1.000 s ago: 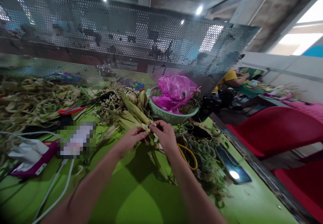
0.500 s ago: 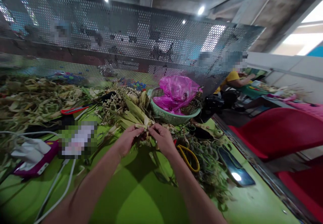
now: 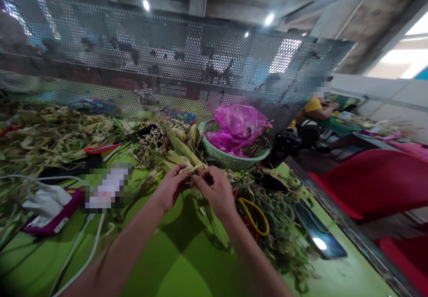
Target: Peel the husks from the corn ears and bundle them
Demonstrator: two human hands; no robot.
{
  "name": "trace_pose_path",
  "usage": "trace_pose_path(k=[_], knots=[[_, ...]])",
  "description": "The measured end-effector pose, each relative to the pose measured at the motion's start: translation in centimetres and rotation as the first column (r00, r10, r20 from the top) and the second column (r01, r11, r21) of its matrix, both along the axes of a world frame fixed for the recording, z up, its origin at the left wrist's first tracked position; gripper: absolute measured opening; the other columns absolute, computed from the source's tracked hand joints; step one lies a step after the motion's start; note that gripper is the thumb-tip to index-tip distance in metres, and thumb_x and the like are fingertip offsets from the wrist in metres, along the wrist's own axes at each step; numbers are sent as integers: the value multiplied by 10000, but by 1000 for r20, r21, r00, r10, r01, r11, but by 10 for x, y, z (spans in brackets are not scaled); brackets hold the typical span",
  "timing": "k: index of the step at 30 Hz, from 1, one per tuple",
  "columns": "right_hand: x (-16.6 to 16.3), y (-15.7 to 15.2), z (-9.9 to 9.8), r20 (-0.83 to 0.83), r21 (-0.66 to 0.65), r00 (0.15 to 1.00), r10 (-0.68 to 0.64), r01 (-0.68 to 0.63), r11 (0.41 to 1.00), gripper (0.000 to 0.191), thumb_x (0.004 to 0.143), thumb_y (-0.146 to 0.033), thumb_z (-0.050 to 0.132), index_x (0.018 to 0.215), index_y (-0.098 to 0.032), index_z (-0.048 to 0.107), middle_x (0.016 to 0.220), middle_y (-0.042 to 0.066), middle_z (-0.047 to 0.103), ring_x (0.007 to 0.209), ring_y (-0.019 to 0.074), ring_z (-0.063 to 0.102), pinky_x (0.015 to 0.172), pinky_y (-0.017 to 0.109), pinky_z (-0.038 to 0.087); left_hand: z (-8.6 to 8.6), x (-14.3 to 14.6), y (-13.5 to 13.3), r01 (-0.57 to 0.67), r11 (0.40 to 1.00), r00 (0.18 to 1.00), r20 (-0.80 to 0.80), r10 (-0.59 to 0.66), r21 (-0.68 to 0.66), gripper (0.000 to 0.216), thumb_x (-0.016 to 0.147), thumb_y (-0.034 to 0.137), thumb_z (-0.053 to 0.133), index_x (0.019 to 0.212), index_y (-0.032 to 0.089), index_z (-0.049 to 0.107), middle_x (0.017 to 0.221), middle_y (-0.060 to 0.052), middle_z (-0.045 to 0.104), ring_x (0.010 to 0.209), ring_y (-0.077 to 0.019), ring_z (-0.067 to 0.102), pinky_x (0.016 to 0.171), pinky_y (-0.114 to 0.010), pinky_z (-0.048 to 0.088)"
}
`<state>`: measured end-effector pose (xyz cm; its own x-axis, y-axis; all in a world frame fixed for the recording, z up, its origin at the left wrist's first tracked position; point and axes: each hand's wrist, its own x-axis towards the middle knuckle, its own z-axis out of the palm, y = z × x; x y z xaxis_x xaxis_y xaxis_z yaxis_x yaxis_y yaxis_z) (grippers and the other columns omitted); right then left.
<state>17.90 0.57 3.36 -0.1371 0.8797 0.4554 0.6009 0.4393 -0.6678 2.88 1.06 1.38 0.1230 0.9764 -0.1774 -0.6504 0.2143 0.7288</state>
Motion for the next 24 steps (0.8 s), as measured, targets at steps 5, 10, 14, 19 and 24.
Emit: trace_pose_path(k=[5,10,14,19,24], knots=[[-12,-6,-8,324,106,944,-55,22,994,126,841,-278,567,748,-206,524,757,16,566,692,176,526,635,279,358,-3,3,-2,2,999,996,-85,2,51,376,623,330,801,890,189,577,806,-6,657,669,-106,603,630,-222,505],[-8,-2,-10,292,60,955,55,-76,995,143,871,-218,502,728,-209,501,748,22,553,710,175,519,652,270,368,-9,1,4,-7,990,971,-238,40,138,327,660,367,769,873,154,642,780,-35,658,706,-136,591,690,-266,499],[-5,-1,-6,283,43,954,103,-120,992,178,892,-238,493,717,-211,484,753,21,538,709,170,505,643,264,357,-12,-1,9,20,982,964,-265,31,189,292,682,391,745,794,136,656,711,-25,638,677,-135,576,712,-279,482],[-3,-1,-1,299,9,940,164,-174,985,233,894,-244,505,668,-204,467,710,5,499,682,155,481,628,261,335,-8,-4,7,7,992,965,-262,27,128,307,661,398,751,748,122,646,638,-10,605,596,-119,555,623,-252,459],[3,1,-1,200,-61,953,229,-221,973,245,884,-294,549,665,-203,491,698,-6,494,679,149,477,645,265,351,-5,-7,6,-2,999,983,-181,9,40,301,638,378,774,719,131,623,621,0,597,552,-94,538,594,-231,458]])
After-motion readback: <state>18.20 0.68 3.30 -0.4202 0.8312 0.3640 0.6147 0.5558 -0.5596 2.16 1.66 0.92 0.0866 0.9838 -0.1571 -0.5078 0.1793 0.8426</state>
